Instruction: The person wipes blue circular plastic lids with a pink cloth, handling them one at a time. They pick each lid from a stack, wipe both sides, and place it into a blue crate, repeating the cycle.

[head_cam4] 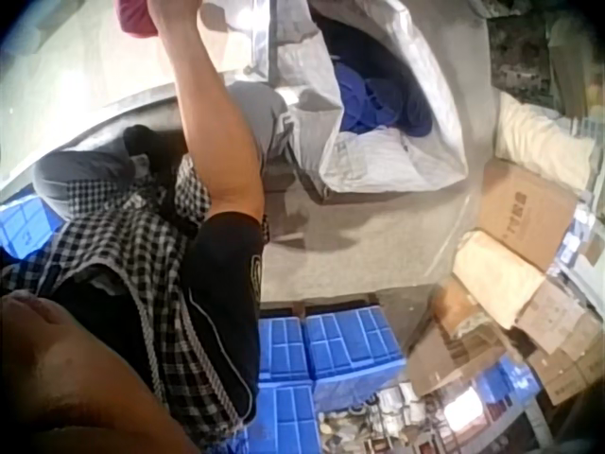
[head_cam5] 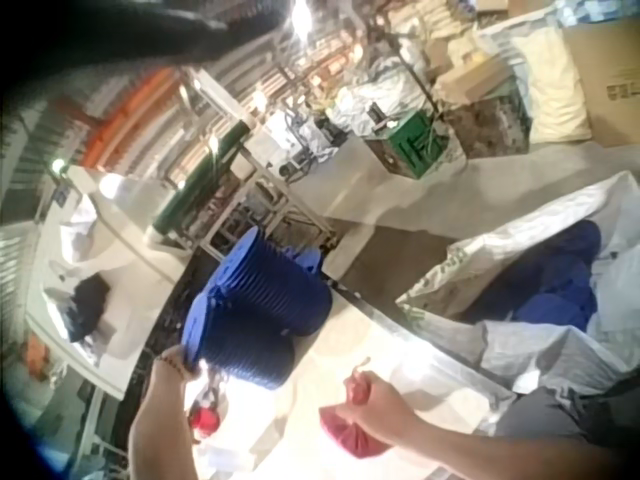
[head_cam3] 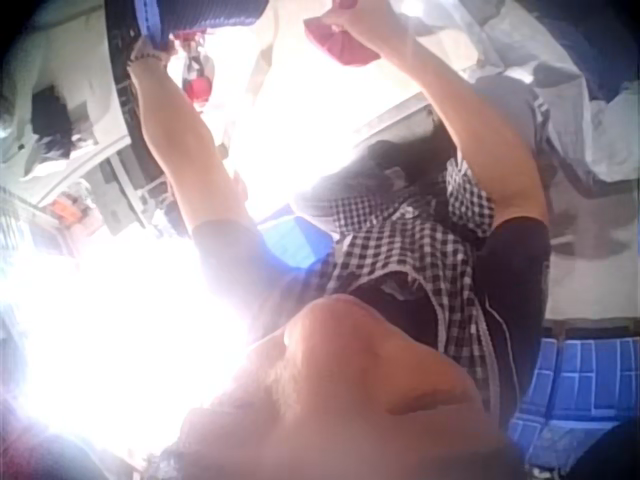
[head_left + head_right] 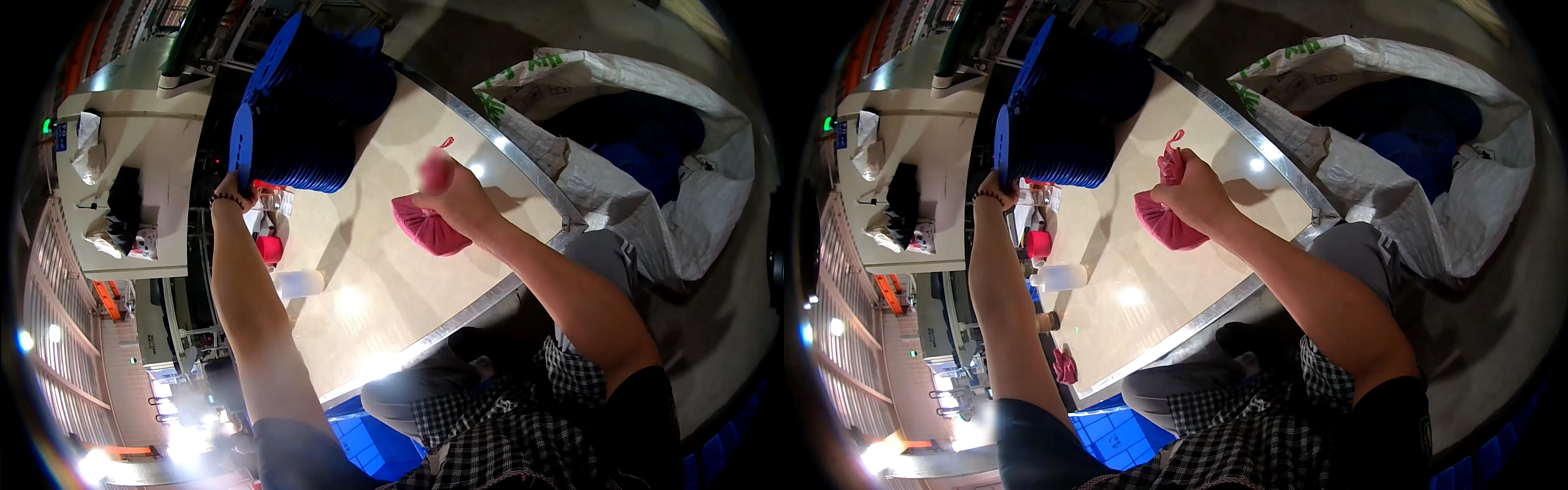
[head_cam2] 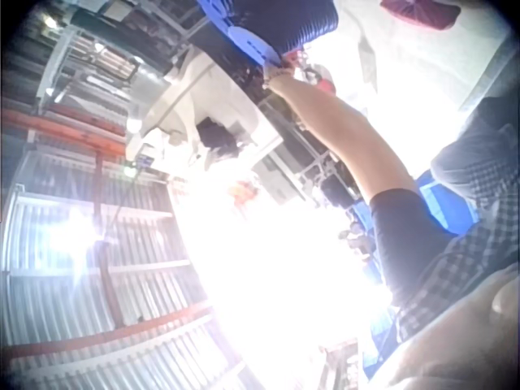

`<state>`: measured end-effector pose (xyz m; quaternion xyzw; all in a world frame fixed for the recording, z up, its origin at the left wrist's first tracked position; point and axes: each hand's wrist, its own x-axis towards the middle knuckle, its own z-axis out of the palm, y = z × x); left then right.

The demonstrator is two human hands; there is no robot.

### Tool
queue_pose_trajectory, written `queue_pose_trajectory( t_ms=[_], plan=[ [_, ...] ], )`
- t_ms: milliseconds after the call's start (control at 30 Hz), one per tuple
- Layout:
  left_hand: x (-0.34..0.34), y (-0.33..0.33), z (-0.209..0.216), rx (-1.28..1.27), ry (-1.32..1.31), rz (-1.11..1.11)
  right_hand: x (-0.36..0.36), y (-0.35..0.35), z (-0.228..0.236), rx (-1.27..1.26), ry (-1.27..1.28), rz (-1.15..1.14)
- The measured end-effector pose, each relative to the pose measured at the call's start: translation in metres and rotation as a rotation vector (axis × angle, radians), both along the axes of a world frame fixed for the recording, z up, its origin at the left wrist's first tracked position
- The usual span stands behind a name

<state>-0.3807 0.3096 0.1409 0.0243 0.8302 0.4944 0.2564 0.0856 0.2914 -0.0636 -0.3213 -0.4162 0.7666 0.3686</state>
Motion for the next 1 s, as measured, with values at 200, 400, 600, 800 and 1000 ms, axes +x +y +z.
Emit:
queue_pose_trajectory(
  t_ms=[200, 400, 600, 800, 1000],
  plan=[
    [-0.009, -0.015, -0.004, 0.123, -0.025, 0.060, 0.000, 0.000, 0.001, 0.036, -0.018, -0.008],
    [-0.005, -0.043, 0.014, 0.172, -0.023, 0.123, 0.005, 0.002, 0.006, 0.050, -0.040, -0.028],
    [-0.001, -0.087, 0.050, 0.171, -0.064, 0.074, 0.001, 0.004, -0.001, 0.108, -0.053, -0.063],
    [0.035, -0.143, 0.103, -0.163, 0.306, -0.207, -0.002, 0.006, -0.003, 0.114, -0.066, -0.071],
    [0.148, -0.162, 0.083, -0.698, 0.616, -0.626, -0.007, 0.008, -0.017, 0.112, 0.025, -0.098]
  ],
)
